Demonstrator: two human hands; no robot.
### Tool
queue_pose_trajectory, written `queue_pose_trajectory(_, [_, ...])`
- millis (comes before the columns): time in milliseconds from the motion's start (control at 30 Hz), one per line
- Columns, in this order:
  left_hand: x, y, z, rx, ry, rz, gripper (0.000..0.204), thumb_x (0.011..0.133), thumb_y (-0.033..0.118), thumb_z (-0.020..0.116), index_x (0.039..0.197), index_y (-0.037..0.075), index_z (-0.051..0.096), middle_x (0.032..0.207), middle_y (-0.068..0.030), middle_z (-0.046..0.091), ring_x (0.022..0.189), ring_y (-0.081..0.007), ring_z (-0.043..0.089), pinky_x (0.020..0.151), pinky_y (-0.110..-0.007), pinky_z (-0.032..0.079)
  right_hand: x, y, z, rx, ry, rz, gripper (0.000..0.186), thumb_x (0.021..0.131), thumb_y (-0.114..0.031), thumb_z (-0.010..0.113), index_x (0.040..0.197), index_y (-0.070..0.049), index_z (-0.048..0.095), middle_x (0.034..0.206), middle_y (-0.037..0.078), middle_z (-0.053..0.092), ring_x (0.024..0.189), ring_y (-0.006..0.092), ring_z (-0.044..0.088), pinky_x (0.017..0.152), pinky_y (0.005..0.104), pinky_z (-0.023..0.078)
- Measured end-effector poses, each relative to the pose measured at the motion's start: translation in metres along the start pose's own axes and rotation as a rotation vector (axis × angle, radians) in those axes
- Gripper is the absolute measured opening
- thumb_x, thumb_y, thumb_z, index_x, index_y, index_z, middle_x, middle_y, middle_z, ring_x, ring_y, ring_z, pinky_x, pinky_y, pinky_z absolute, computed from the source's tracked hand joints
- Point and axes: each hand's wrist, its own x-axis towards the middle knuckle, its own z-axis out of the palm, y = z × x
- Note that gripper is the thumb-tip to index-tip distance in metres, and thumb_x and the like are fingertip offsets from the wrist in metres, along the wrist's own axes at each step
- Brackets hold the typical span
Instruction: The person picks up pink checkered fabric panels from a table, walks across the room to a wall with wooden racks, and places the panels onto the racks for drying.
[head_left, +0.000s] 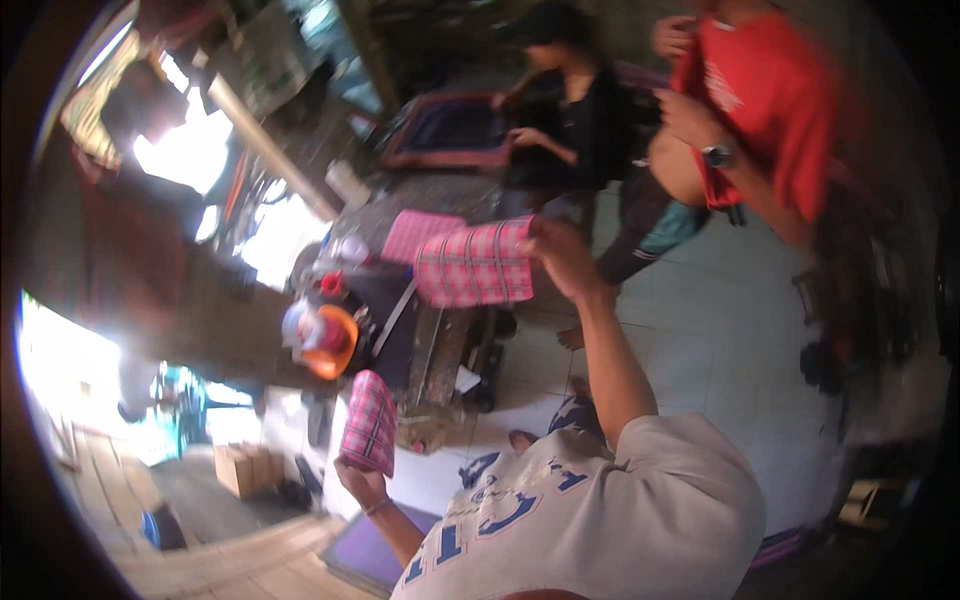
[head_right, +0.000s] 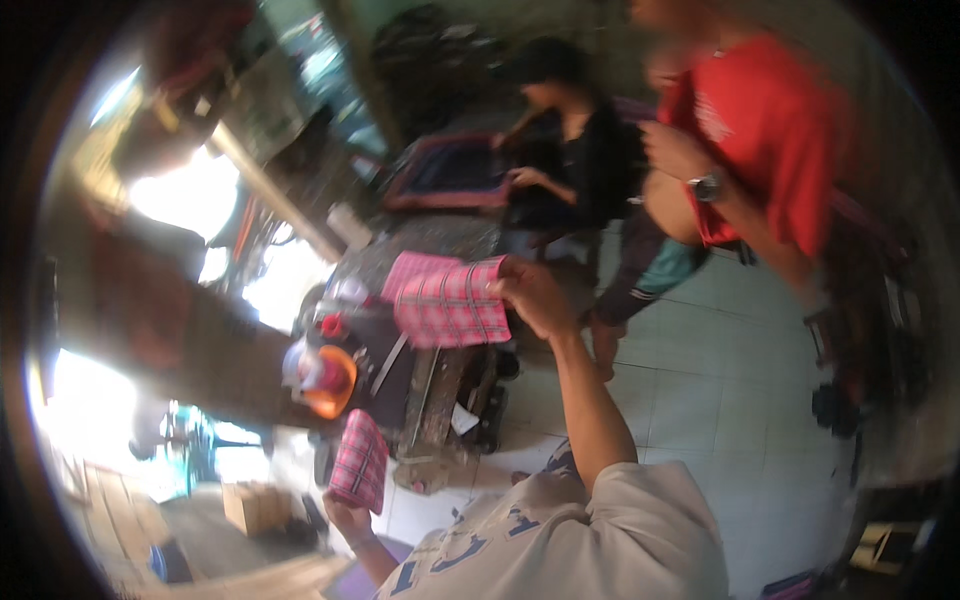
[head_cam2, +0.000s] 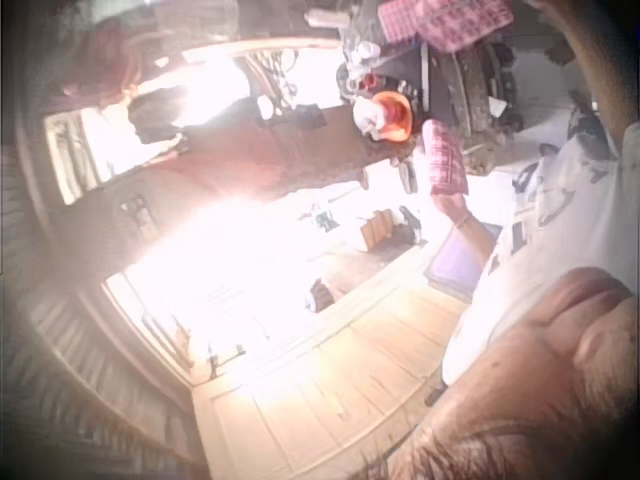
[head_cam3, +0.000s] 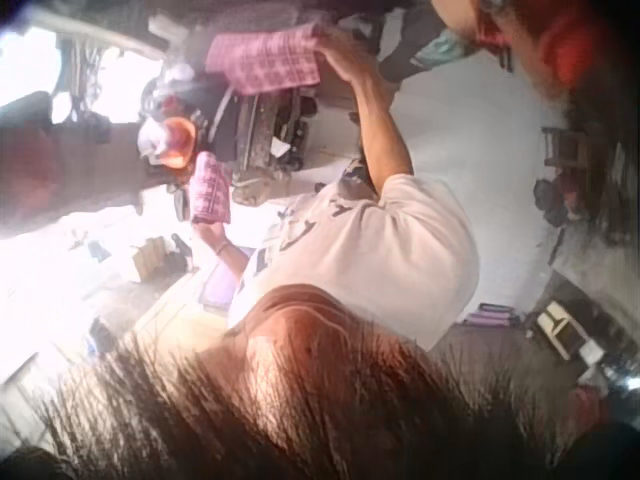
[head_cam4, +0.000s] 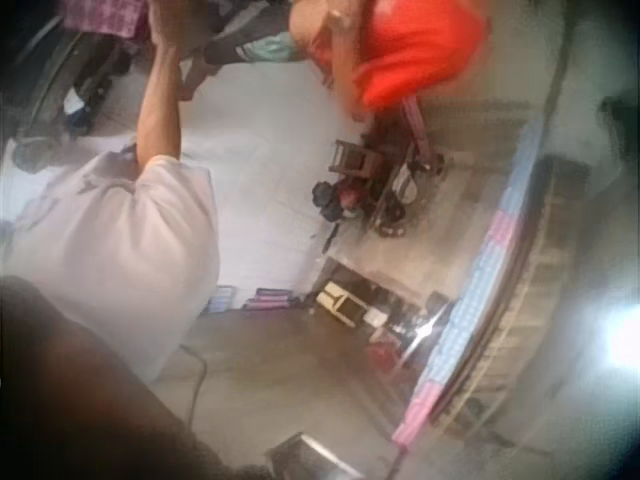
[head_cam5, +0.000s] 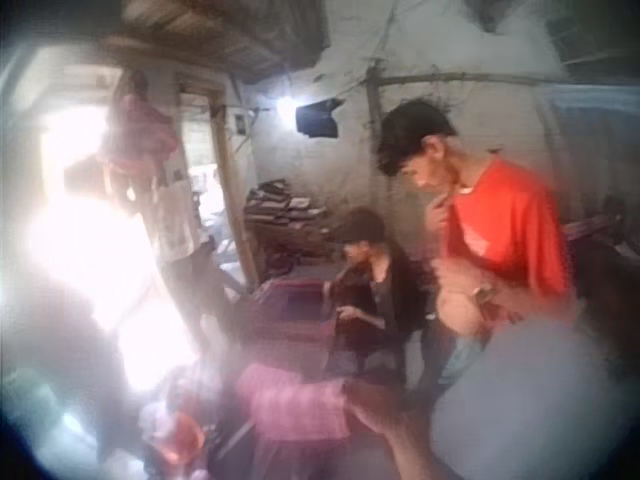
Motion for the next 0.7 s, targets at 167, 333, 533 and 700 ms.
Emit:
queue_pose_trajectory(167, [-0.02, -0.032, 0.074, 0.233, -0.312, -0.056, 0.025, 0.082, 0.02, 0.046, 0.099, 0.002, 0.052, 0.099, -0.0092, 0.056, 0.093, -0.0225, 0.055, 0.079, -0.037, 0.048, -0.129, -0.036, -0.067, -0.379, 0.272, -0.019, 0.016, 0.08, -0.017, 0.065, 0.086, -0.004, 0.059, 0.074, 0.0, 0.059, 0.069, 0.0054, 0.052, 0.059, 0.022, 0.041])
queue_pose_trajectory(333, [-0.074, -0.083, 0.181, 0.086, -0.693, -0.62, 0.035, 0.083, 0.029, 0.045, 0.105, 0.003, 0.054, 0.106, -0.0099, 0.058, 0.099, -0.0243, 0.054, 0.086, -0.039, 0.043, -0.286, -0.022, -0.161, -0.738, 0.662, 0.169, 0.017, 0.083, -0.015, 0.058, 0.091, 0.0, 0.055, 0.072, 0.01, 0.058, 0.062, 0.0145, 0.053, 0.06, 0.0296, 0.044])
queue_pose_trajectory(533, [-0.251, -0.192, 0.32, 0.403, -1.124, -0.814, 0.034, 0.084, 0.027, 0.045, 0.106, 0.002, 0.053, 0.106, -0.0104, 0.058, 0.098, -0.0241, 0.055, 0.086, -0.038, 0.043, -0.546, -0.075, -0.241, -0.552, 1.242, 0.042, 0.017, 0.081, -0.014, 0.055, 0.09, 0.001, 0.054, 0.075, 0.015, 0.061, 0.066, 0.0199, 0.058, 0.06, 0.0332, 0.045])
queue_pose_trajectory(700, [-0.398, -0.277, 0.395, 0.753, -1.768, -0.22, 0.034, 0.085, 0.025, 0.046, 0.107, 0.0, 0.052, 0.106, -0.0109, 0.058, 0.096, -0.024, 0.055, 0.086, -0.037, 0.043, -0.686, -0.126, -0.254, -0.61, 1.7, 0.034, 0.015, 0.082, -0.013, 0.053, 0.09, 0.0, 0.053, 0.07, 0.015, 0.062, 0.063, 0.0237, 0.06, 0.06, 0.0349, 0.046])
